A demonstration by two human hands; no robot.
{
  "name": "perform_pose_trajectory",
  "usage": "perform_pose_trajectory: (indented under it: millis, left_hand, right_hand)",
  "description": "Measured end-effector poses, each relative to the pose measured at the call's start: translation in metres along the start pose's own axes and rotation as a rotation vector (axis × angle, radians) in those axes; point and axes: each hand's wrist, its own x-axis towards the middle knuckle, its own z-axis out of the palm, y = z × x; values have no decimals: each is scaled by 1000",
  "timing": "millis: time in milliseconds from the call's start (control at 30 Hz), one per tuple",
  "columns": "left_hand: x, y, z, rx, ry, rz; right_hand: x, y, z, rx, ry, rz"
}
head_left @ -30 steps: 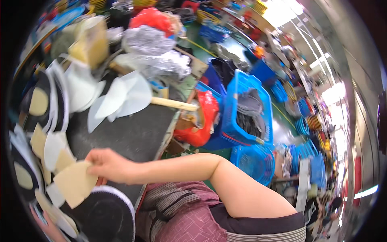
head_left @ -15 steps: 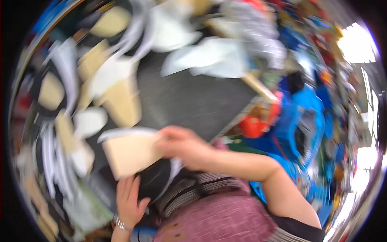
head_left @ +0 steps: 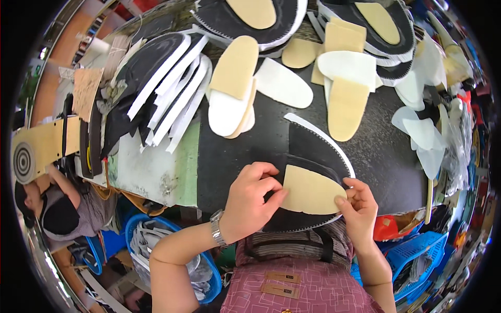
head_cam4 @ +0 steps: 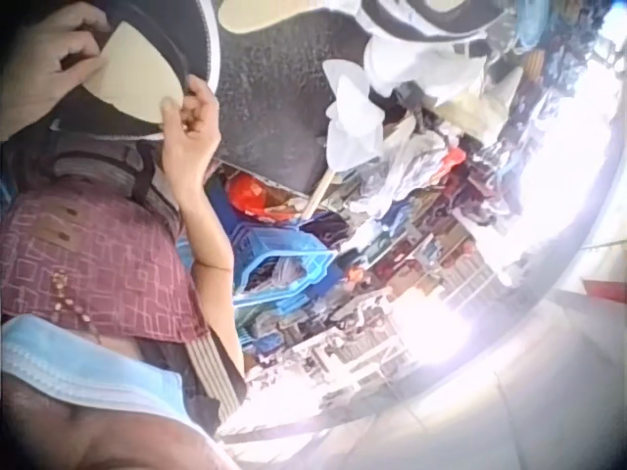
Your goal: The person assembles shoe parts by hand, repeatedly placing foam padding inserts onto shoe upper pieces, pressing them into place, and stacking the assembled components.
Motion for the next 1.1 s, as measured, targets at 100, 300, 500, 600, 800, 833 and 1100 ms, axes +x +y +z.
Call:
perform_pose_trajectory:
  millis: [100, 300, 500, 600, 800, 833, 1100]
  left_hand:
    - [4, -2, 3, 41, 37, 25]
    - [14, -1, 3, 161, 27, 90]
    - [13, 6, 5, 321, -53, 76]
    - [12, 6, 11, 479, -15, 399]
    - [4, 1, 27, 773, -140, 761]
    - [4, 3, 26, 795, -157, 747]
    - [-2, 18, 32, 867, -211, 556]
  right_hand:
    - [4, 1, 5, -87, 43, -33]
    - [8, 2, 5, -204, 21, -47]
    - [10, -1, 8, -301, 6, -70]
    - [10, 0, 7, -299, 25, -62]
    - [13, 7, 10, -308, 66, -116]
    - [14, 6, 10, -356, 72, -147]
    - [31, 7, 14, -686, -16, -610]
